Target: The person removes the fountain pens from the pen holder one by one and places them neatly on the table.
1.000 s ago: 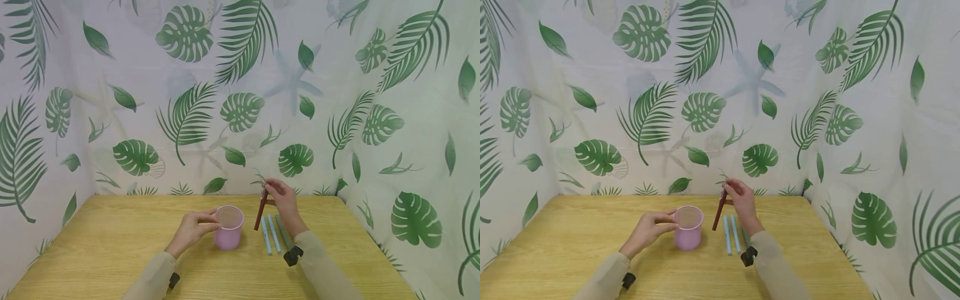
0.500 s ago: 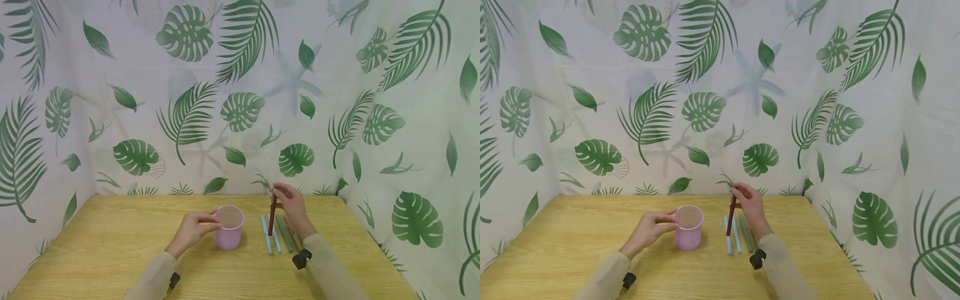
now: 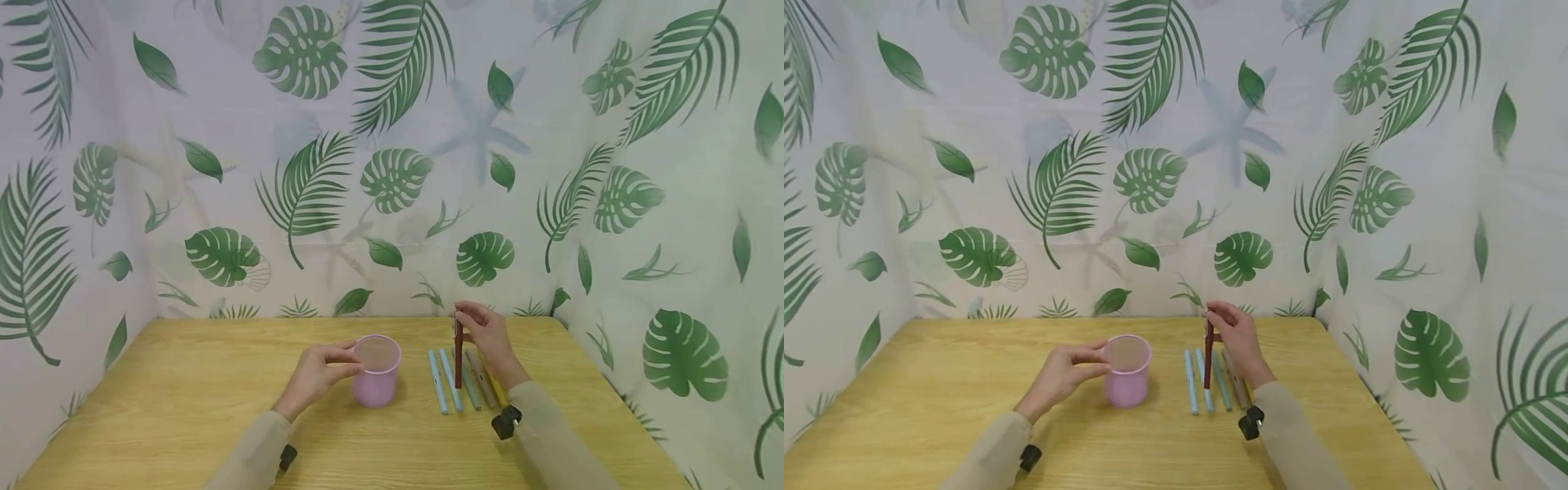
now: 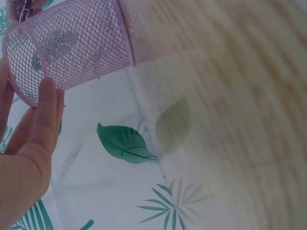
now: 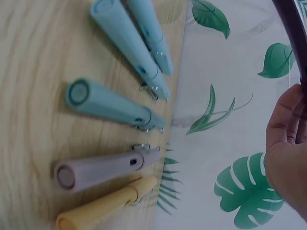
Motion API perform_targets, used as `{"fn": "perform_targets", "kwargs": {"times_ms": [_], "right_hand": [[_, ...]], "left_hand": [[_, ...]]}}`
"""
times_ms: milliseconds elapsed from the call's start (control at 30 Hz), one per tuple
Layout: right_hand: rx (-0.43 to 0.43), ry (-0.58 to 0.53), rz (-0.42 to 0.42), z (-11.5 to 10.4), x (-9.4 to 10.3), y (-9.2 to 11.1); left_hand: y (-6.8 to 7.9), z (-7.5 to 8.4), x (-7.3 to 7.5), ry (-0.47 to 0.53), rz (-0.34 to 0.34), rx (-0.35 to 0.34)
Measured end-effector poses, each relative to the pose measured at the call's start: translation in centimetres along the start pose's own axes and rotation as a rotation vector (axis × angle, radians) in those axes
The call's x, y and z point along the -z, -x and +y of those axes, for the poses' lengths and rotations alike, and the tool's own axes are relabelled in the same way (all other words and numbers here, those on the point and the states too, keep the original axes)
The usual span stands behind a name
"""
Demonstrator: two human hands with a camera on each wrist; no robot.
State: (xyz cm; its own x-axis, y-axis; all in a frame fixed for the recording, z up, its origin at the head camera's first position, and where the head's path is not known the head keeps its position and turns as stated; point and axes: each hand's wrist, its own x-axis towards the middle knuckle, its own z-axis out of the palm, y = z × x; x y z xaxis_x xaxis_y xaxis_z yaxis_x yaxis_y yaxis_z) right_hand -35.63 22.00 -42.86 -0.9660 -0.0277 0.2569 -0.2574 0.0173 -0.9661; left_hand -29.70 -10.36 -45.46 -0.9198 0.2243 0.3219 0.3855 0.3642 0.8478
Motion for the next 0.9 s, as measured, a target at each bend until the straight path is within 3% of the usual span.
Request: {"fn": "perform_targets", "kwargs": {"times_ms": [200, 467, 900], "right_hand": [[-0.059, 0.066, 0.013, 0.9, 1.5, -0.5], [-0.053, 0.193, -0.017, 1.2, 3.6, -0.5], [-0.085, 0.276, -0.112, 3.1, 7.0, -1.0]], "left_hand": [[0.1, -0.1, 0.3, 0.013, -0.002, -0.005], [0.4, -0.1, 0.4, 0.013, -0.002, -0.008], [0.1, -0.2, 0.1, 0.017, -0.005, 0.007]]}}
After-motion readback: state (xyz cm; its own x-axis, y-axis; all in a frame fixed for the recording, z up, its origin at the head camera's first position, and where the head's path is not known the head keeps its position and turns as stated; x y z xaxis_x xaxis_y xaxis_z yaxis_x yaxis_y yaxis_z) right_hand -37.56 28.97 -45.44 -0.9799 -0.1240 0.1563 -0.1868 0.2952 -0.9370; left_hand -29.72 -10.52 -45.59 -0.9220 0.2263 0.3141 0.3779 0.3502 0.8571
